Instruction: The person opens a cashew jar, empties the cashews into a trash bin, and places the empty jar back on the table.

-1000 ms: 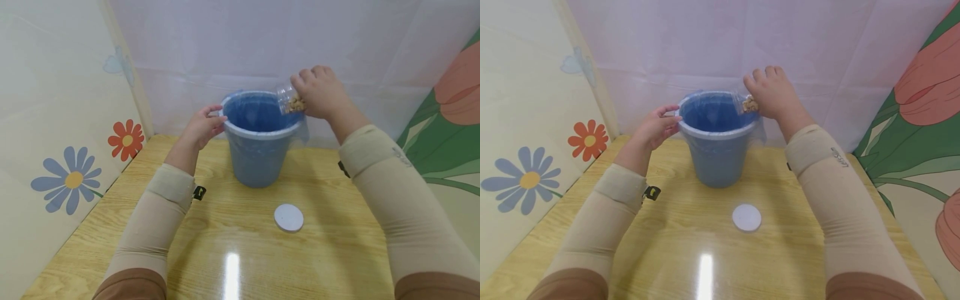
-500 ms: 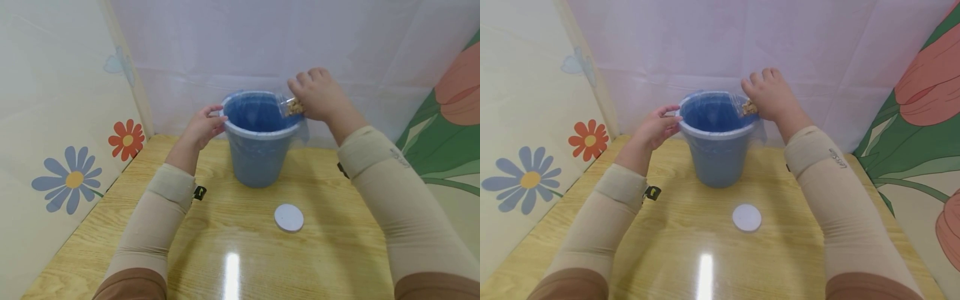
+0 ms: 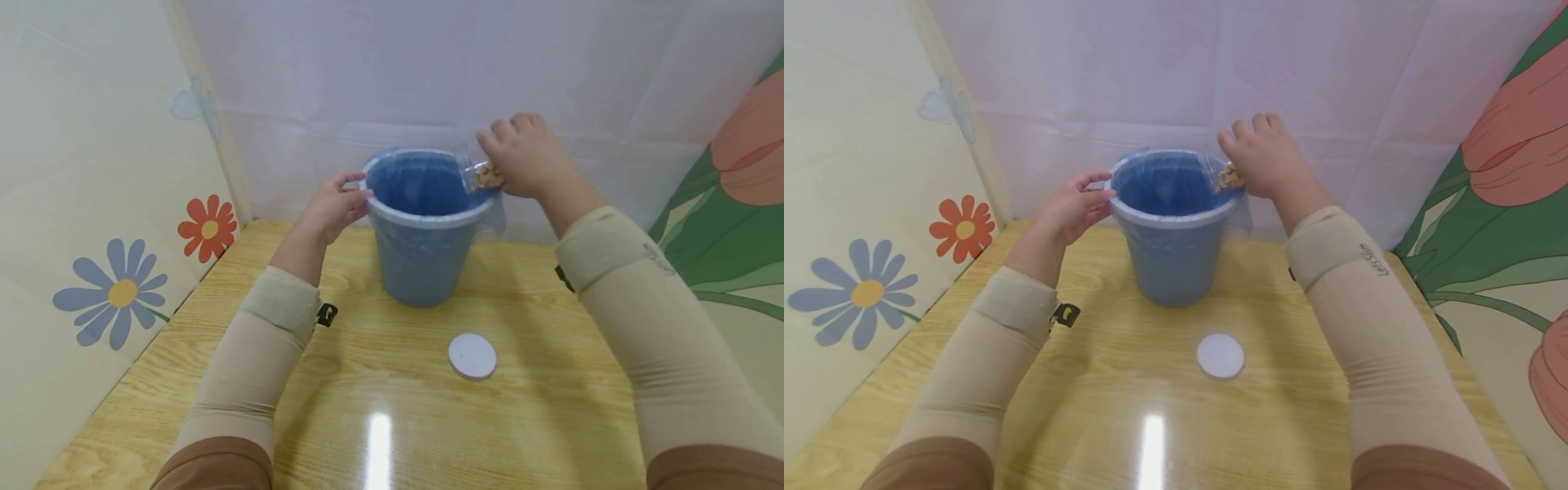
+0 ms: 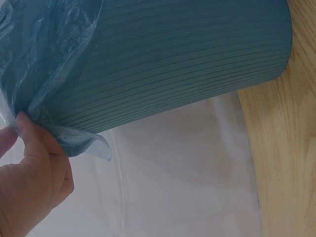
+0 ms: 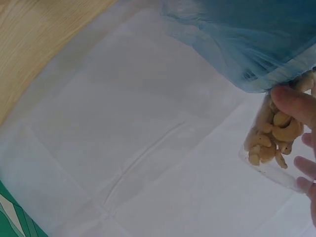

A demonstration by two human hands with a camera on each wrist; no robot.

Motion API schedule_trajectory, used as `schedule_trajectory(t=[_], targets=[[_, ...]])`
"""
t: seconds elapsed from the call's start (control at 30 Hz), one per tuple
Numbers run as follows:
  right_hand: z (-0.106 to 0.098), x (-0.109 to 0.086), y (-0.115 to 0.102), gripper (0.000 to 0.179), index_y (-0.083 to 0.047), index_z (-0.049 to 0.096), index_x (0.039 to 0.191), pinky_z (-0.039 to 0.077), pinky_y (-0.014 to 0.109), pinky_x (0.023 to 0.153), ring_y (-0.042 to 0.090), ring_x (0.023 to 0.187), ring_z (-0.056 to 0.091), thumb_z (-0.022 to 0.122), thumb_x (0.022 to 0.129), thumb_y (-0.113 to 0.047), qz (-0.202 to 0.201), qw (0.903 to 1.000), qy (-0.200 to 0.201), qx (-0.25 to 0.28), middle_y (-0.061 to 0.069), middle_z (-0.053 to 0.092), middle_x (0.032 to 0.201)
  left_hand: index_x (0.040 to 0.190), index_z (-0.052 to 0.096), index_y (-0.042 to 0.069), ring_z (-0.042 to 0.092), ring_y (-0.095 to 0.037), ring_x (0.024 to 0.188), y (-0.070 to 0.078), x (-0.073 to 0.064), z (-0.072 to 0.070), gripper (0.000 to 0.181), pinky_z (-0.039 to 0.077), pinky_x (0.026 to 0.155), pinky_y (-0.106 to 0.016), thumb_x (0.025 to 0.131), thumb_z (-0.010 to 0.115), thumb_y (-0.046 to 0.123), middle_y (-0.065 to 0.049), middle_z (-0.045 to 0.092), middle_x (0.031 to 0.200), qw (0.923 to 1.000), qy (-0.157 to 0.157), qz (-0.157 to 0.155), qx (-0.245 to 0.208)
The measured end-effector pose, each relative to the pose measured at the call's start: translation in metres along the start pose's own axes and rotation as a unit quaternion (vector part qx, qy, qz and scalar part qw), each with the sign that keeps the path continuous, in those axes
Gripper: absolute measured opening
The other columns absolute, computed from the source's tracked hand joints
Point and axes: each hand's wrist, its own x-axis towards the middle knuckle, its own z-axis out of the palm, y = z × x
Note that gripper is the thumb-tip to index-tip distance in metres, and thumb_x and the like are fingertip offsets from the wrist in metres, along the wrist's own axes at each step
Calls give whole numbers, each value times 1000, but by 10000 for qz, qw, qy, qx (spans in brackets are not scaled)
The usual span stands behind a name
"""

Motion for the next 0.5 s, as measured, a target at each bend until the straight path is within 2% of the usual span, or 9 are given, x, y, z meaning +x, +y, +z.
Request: schedule_trajectory(t=[0.5], targets=[[0,0,1,65,2,35,127,24,62,99,51,110,37,67,74,-16,44,10000,-61,17,29,42,121,133,44,15,56,-19,99,1,1,-1,49,49,88,-28,88,59,6,-12,48,119,10000,-1,-9,7]])
